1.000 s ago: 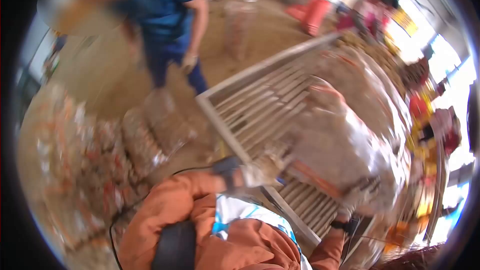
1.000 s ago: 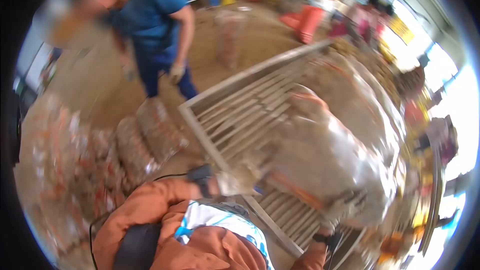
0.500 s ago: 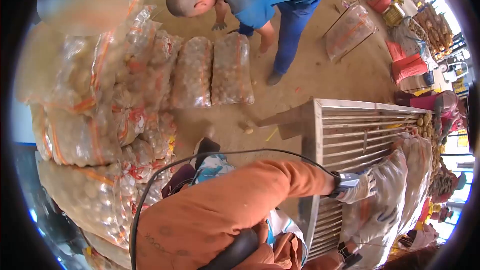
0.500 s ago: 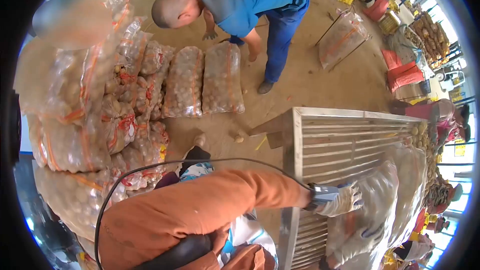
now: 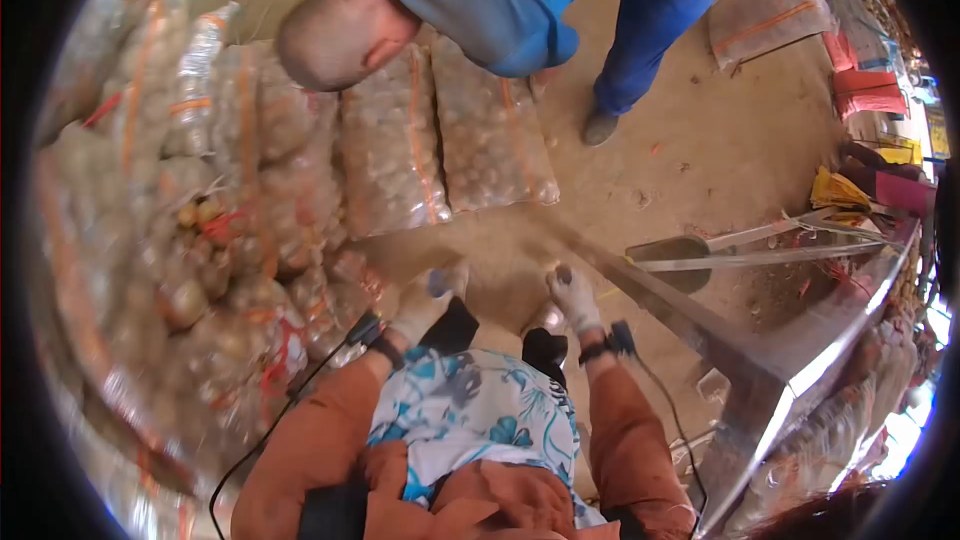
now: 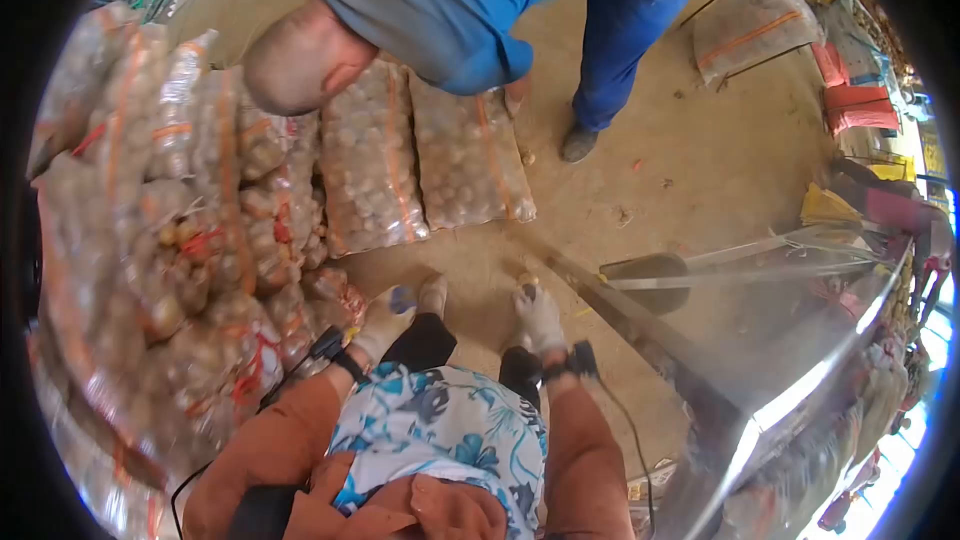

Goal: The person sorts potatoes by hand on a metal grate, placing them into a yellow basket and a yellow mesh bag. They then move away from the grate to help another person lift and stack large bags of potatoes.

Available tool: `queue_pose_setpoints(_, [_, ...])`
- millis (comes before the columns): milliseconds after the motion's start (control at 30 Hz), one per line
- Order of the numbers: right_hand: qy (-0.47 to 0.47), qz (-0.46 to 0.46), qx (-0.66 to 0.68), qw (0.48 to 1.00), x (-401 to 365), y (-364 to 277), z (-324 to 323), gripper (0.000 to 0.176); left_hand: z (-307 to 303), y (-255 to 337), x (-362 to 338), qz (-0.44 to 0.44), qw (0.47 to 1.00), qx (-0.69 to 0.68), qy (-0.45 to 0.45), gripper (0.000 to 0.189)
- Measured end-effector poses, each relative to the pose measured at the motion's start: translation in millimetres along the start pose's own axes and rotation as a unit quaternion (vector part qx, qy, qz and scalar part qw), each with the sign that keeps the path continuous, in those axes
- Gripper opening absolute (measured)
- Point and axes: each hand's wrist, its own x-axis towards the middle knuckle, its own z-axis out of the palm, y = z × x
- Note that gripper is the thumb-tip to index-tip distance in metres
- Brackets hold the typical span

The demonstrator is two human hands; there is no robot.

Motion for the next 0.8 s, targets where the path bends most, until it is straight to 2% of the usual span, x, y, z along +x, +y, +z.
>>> queue_pose_setpoints(33, [-0.012, 0.006, 0.05, 0.999, 47.6, 13.4, 12.4, 0.036, 16.2, -42.6, 8.0, -0.073, 0.996, -0.055, -0.015, 0.027])
queue_pose_setpoints(67, [-0.024, 0.012, 0.102, 0.994, 97.5, 27.6, 28.1, 0.038, 24.4, -68.4, 18.8, -0.078, 0.995, -0.055, -0.019, 0.027])
queue_pose_setpoints(133, [-0.003, -0.033, -0.015, 0.999, 196.8, 83.3, 78.2, 0.041, 46.2, -113.1, 47.9, -0.135, 0.99, -0.001, -0.049, 0.032])
queue_pose_setpoints(200, [0.024, -0.003, 0.004, 1.0, 268.5, 115.4, 113.0, 0.05, 92.1, -172.9, 78.1, -0.144, 0.988, -0.039, -0.032, 0.031])
queue_pose_setpoints(267, [0.107, -0.013, -0.165, 0.98, 341.7, 183.9, 178.0, 0.055, 131.2, -229.4, 106.8, -0.167, 0.983, -0.071, -0.006, 0.031])
queue_pose_setpoints(300, [0.023, 0.013, 0.026, 0.999, 348.5, 170.7, 179.8, 0.059, 149.8, -251.0, 125.8, -0.164, 0.983, -0.076, -0.003, 0.031])
queue_pose_setpoints(333, [-0.061, 0.042, 0.212, 0.974, 348.3, 146.0, 161.6, 0.067, 166.9, -266.3, 142.8, -0.161, 0.983, -0.083, 0.001, 0.031])
queue_pose_setpoints(367, [-0.073, 0.041, 0.211, 0.974, 353.2, 139.0, 156.8, 0.067, 184.0, -277.8, 159.1, -0.186, 0.97, -0.154, 0.011, 0.032])
queue_pose_setpoints(400, [-0.108, 0.025, 0.282, 0.953, 356.4, 136.4, 149.4, 0.067, 200.7, -286.8, 174.1, -0.209, 0.951, -0.227, 0.023, 0.033])
queue_pose_setpoints(433, [-0.141, 0.011, 0.35, 0.926, 358.8, 139.5, 146.3, 0.067, 215.8, -297.8, 187.2, -0.219, 0.948, -0.231, 0.027, 0.033])
queue_pose_setpoints(467, [-0.15, 0.012, 0.346, 0.926, 364.5, 142.6, 145.4, 0.067, 228.1, -308.4, 201.4, -0.229, 0.955, -0.183, 0.045, 0.035])
queue_pose_setpoints(500, [-0.174, 0.014, 0.289, 0.941, 369.4, 148.5, 142.9, 0.059, 235.4, -308.4, 212.4, -0.239, 0.96, -0.135, 0.062, 0.037])
queue_pose_setpoints(533, [-0.194, 0.016, 0.23, 0.953, 372.5, 153.8, 139.6, 0.051, 241.4, -306.2, 219.6, -0.245, 0.958, -0.137, 0.064, 0.037])
queue_pose_setpoints(567, [-0.199, 0.014, 0.228, 0.953, 373.9, 161.8, 140.9, 0.051, 238.1, -291.9, 228.1, -0.272, 0.954, -0.118, 0.044, 0.038])
queue_pose_setpoints(633, [-0.24, 0.092, 0.396, 0.882, 375.2, 188.0, 150.9, 0.05, 239.5, -277.2, 247.9, -0.297, 0.949, -0.099, 0.033, 0.04])
queue_pose_setpoints(667, [-0.309, 0.061, 0.504, 0.805, 376.7, 214.7, 153.9, 0.047, 241.9, -273.6, 256.6, -0.28, 0.957, -0.063, 0.04, 0.046])
queue_pose_setpoints(700, [-0.312, 0.056, 0.505, 0.803, 370.9, 220.1, 156.9, 0.047, 243.7, -274.3, 265.3, -0.263, 0.963, -0.025, 0.046, 0.055])
queue_pose_setpoints(767, [-0.278, 0.065, 0.581, 0.762, 363.2, 229.9, 168.2, 0.049, 253.4, -276.5, 280.2, -0.238, 0.969, 0.014, 0.063, 0.056])
queue_pose_setpoints(800, [-0.236, 0.068, 0.563, 0.789, 360.7, 227.8, 173.4, 0.052, 258.0, -279.8, 287.7, -0.228, 0.971, 0.028, 0.07, 0.056])
